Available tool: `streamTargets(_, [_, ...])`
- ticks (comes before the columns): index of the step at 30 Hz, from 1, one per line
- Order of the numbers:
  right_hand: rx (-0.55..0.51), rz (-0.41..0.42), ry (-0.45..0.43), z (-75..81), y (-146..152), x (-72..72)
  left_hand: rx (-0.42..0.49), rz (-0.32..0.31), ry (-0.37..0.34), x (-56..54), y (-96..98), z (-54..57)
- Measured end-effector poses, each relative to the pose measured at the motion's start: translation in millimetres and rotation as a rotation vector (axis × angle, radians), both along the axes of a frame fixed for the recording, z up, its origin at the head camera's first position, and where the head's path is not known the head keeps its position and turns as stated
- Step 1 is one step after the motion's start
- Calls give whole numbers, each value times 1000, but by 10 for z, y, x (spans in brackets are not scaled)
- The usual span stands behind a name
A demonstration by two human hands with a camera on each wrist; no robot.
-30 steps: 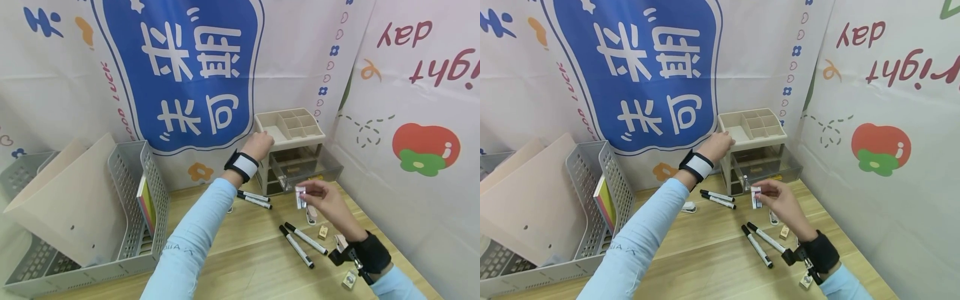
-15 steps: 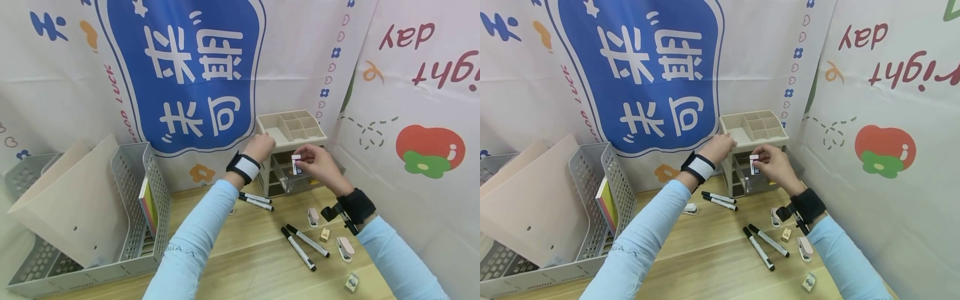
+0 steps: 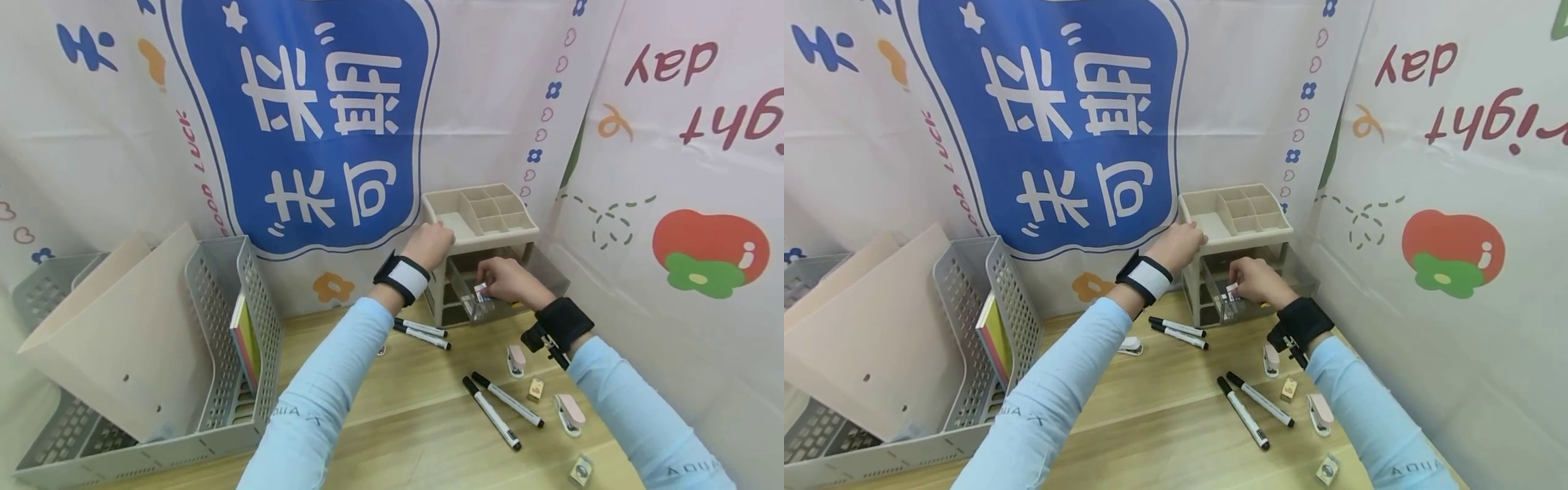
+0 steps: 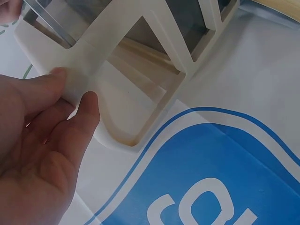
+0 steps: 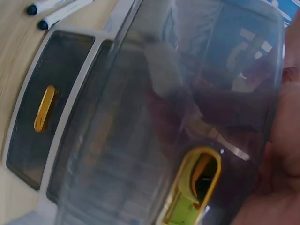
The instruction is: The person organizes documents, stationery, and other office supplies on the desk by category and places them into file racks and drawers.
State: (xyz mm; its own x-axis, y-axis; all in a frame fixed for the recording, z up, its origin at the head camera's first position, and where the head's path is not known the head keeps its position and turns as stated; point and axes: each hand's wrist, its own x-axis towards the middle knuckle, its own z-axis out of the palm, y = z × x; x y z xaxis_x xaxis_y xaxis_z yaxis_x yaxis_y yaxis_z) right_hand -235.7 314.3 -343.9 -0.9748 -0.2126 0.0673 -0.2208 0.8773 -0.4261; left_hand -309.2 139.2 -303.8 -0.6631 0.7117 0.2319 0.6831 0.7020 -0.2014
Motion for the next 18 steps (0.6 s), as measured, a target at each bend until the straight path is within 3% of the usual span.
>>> streamTargets(8, [111,41,-130,28,-13,-57,31,3,-35,9,14,-4])
streamTargets(18, [197,26,-166,40,-18,-113,-1,-13,5,-21,29,0])
